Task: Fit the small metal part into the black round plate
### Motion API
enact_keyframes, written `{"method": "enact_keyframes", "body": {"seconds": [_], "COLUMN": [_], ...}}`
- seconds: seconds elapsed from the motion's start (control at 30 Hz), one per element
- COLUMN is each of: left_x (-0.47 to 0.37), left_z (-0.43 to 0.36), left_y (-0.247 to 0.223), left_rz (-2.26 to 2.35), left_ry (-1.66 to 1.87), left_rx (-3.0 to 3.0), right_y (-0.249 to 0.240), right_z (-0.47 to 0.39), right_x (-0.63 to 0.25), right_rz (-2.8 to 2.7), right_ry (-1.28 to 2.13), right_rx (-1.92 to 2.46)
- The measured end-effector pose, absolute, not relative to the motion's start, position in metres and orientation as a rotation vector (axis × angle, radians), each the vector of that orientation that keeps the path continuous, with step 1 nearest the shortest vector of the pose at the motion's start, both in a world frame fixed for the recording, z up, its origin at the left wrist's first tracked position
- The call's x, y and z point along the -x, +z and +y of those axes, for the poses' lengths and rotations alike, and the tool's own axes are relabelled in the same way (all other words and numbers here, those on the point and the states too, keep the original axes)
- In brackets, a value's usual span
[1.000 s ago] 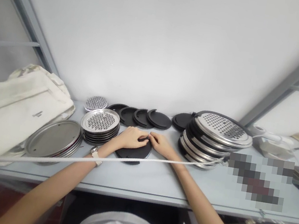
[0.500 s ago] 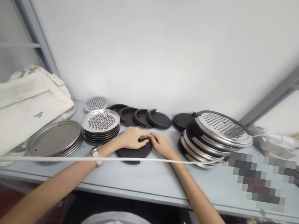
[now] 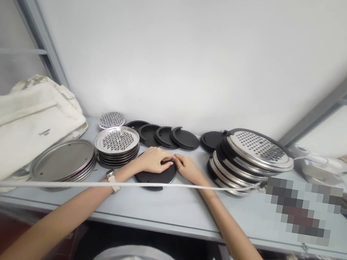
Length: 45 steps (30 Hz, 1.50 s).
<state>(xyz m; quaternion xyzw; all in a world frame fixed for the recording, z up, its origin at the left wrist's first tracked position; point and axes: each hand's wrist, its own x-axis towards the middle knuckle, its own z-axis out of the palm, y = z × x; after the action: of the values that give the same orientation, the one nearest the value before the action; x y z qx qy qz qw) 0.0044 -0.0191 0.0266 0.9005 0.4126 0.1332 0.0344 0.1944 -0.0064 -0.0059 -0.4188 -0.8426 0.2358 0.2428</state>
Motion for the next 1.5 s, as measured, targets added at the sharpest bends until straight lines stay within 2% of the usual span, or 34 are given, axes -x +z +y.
{"method": "enact_keyframes", "body": {"seconds": [1.5], "left_x": [-0.0030], "left_z": [-0.0180], "left_y": [0.0281], "left_rz": [1.287], "left_ry": [0.399], "left_rx": [-2.759], "right_y": [0.0036], "right_z": [-0.0068], "right_x": [-0.1892], "right_rz": [-2.335], "right_ry": [0.681], "right_rx": [1.161]}}
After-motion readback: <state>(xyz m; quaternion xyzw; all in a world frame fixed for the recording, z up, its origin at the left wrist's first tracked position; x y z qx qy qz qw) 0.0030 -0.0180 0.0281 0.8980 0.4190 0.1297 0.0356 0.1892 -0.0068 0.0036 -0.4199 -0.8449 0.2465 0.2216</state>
